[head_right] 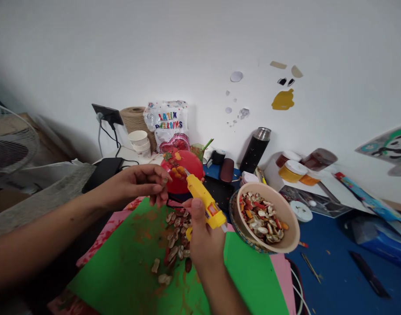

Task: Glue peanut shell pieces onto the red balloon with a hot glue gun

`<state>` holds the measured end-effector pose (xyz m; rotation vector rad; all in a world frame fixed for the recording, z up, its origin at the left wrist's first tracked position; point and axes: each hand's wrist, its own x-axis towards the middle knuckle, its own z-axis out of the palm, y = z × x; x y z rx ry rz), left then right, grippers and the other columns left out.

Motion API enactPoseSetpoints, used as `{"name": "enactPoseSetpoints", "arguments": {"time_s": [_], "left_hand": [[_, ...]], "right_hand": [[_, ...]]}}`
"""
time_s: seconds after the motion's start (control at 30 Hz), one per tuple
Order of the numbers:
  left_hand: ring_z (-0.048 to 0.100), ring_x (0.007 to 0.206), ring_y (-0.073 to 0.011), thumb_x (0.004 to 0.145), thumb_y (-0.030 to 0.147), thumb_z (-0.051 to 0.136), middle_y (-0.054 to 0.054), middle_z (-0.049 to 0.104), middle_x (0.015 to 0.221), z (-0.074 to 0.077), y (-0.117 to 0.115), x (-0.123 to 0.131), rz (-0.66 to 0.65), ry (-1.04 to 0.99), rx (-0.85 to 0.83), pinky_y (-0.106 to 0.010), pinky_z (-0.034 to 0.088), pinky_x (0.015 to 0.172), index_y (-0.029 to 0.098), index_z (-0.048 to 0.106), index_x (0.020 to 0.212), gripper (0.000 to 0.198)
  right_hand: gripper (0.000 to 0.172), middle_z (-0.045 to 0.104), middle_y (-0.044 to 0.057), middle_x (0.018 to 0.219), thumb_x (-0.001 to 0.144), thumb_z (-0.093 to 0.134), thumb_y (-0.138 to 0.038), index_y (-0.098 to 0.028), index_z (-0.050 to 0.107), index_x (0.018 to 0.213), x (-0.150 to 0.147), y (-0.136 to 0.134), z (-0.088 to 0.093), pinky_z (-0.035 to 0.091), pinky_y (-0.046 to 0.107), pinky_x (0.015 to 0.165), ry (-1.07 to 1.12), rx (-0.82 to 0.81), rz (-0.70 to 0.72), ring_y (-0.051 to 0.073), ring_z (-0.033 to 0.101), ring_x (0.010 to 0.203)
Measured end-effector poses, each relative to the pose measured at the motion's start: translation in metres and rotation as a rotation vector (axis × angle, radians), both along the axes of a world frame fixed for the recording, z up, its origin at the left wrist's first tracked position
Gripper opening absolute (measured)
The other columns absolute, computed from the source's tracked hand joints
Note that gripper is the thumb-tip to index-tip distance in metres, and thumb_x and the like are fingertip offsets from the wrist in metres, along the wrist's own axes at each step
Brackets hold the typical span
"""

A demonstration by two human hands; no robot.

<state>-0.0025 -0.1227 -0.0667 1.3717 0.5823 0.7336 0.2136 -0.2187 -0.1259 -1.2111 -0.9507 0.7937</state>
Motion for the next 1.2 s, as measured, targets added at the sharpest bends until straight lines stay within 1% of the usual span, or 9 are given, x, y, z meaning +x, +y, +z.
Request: {"name": "enactPoseSetpoints", "arguments": {"time_s": [0.13, 0.3, 0.5, 0.6, 0.73, 0.8, 0.97, 1.13, 1.2], "left_hand": [[0.083, 0.083, -0.0179, 0.098, 0.034, 0.093, -0.01, 0.087, 0.101, 0.0, -0.005, 0.004, -0.009, 0.039, 0.026, -0.027, 0.065, 0.075, 0.016, 0.071, 0.105, 0.029], [0.083, 0.101, -0.0213, 0.101, 0.029, 0.084, -0.009, 0.087, 0.113, 0.003, -0.027, 0.014, -0.065, 0.226, 0.283, -0.034, 0.066, 0.093, 0.018, 0.075, 0.108, 0.016], [0.077, 0.138, -0.0272, 0.104, 0.024, 0.078, -0.012, 0.084, 0.144, 0.004, -0.041, 0.018, -0.068, 0.266, 0.511, -0.039, 0.063, 0.109, 0.022, 0.076, 0.112, 0.008], [0.066, 0.156, -0.0305, 0.105, 0.023, 0.078, -0.014, 0.079, 0.154, 0.006, -0.042, 0.017, -0.062, 0.223, 0.494, -0.043, 0.061, 0.116, 0.022, 0.076, 0.112, 0.007], [0.072, 0.149, -0.0299, 0.104, 0.024, 0.08, -0.015, 0.076, 0.159, 0.007, -0.046, 0.018, -0.107, 0.255, 0.427, -0.046, 0.06, 0.118, 0.022, 0.076, 0.111, 0.009], [0.073, 0.148, -0.0301, 0.102, 0.024, 0.081, -0.016, 0.078, 0.156, 0.002, -0.049, 0.022, -0.14, 0.232, 0.339, -0.047, 0.059, 0.119, 0.021, 0.076, 0.108, 0.008], [0.071, 0.15, -0.034, 0.094, 0.026, 0.09, -0.016, 0.08, 0.152, -0.008, -0.05, 0.027, -0.227, 0.138, 0.133, -0.051, 0.056, 0.123, 0.023, 0.077, 0.096, 0.013], [0.05, 0.169, -0.0369, 0.088, 0.021, 0.095, -0.017, 0.074, 0.161, 0.002, -0.042, 0.019, -0.335, 0.179, 0.163, -0.051, 0.05, 0.13, 0.022, 0.082, 0.09, 0.013], [0.049, 0.17, -0.0358, 0.087, 0.019, 0.095, -0.014, 0.073, 0.163, 0.007, -0.042, 0.016, -0.395, 0.224, 0.211, -0.049, 0.049, 0.132, 0.023, 0.084, 0.092, 0.012]], "right_hand": [[0.073, 0.061, 0.0, 0.064, 0.092, 0.071, -0.092, -0.02, 0.085, 0.084, 0.001, -0.001, 0.008, 0.043, 0.026, 0.048, 0.068, 0.0, 0.067, 0.015, 0.052, 0.054], [0.074, 0.067, 0.002, 0.063, 0.085, 0.075, -0.094, -0.021, 0.084, 0.086, 0.001, 0.001, 0.016, 0.048, 0.029, 0.044, 0.159, -0.043, 0.094, 0.018, 0.059, 0.052], [0.072, 0.081, 0.01, 0.085, 0.088, 0.073, -0.093, -0.022, 0.086, 0.087, 0.003, 0.004, 0.021, 0.068, 0.04, 0.077, 0.136, -0.018, 0.09, 0.028, 0.08, 0.083], [0.074, 0.077, 0.008, 0.075, 0.09, 0.07, -0.094, -0.022, 0.088, 0.092, 0.003, 0.004, 0.022, 0.068, 0.042, 0.079, 0.137, -0.012, 0.096, 0.03, 0.079, 0.084], [0.075, 0.078, 0.009, 0.077, 0.093, 0.066, -0.094, -0.022, 0.089, 0.093, 0.003, 0.006, 0.022, 0.068, 0.044, 0.086, 0.1, 0.01, 0.085, 0.032, 0.079, 0.092], [0.076, 0.081, 0.01, 0.083, 0.093, 0.066, -0.094, -0.022, 0.09, 0.094, 0.005, 0.007, 0.022, 0.066, 0.04, 0.077, 0.069, 0.007, 0.05, 0.028, 0.076, 0.083], [0.085, 0.074, 0.006, 0.075, 0.088, 0.065, -0.099, -0.018, 0.092, 0.098, 0.011, 0.009, 0.02, 0.051, 0.03, 0.054, 0.083, -0.04, 0.011, 0.017, 0.06, 0.058], [0.086, 0.079, 0.009, 0.082, 0.089, 0.065, -0.099, -0.018, 0.093, 0.095, 0.01, 0.007, 0.018, 0.054, 0.032, 0.06, 0.067, -0.035, -0.016, 0.021, 0.066, 0.068], [0.087, 0.079, 0.009, 0.082, 0.088, 0.066, -0.099, -0.017, 0.092, 0.094, 0.01, 0.008, 0.016, 0.053, 0.031, 0.06, 0.051, -0.044, -0.034, 0.021, 0.068, 0.07]]}}
